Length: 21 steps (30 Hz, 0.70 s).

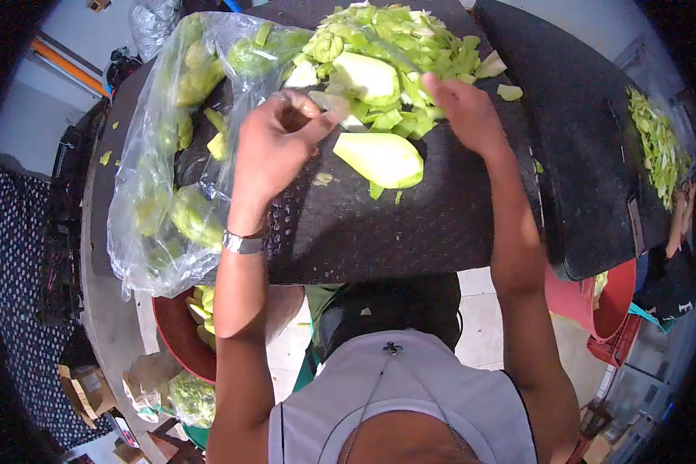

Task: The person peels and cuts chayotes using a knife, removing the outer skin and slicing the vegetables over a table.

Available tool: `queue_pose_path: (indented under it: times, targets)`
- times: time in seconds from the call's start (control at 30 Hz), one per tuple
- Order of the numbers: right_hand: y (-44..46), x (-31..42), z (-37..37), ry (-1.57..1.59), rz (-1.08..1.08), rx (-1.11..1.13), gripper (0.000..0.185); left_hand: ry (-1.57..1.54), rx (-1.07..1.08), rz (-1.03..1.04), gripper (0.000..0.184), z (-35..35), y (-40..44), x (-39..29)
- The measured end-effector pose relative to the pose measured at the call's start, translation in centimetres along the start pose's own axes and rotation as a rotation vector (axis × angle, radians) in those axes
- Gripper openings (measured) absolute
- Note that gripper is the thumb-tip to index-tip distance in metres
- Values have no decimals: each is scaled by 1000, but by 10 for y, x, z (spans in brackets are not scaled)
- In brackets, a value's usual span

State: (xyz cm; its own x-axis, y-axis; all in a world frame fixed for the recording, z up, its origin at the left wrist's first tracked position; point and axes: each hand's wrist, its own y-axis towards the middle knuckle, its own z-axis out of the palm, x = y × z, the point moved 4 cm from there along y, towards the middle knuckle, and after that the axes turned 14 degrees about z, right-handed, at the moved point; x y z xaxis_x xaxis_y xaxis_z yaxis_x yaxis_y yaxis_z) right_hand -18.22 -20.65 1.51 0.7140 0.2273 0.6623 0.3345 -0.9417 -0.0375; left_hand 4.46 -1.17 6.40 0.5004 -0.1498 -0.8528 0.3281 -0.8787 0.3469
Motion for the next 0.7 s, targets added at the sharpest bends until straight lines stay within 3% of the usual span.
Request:
queue_pose_path:
  times: [0.13,0.23,0.33,0.47,0.57,0.7]
  targets:
    - [6,-10,-18,234,88,-105,85,320,16,152,15,-6,12,0]
    - [-2,-2,-19,325,121,-67,83,534,241,378,30,14,58,-3]
    - [5,-9,-13,292,101,-120,82,612,531,862,53,48,116,28]
    - [-3,-1,-22,258,135,-110,83,637,1026,561,83,81,158,38]
    - [-2,-5,-23,298,122,-129,82,716,1152,450,86,99,165,52]
    - [-2,-5,-21,301,111,-164,80,430,1077,307,79,92,140,38]
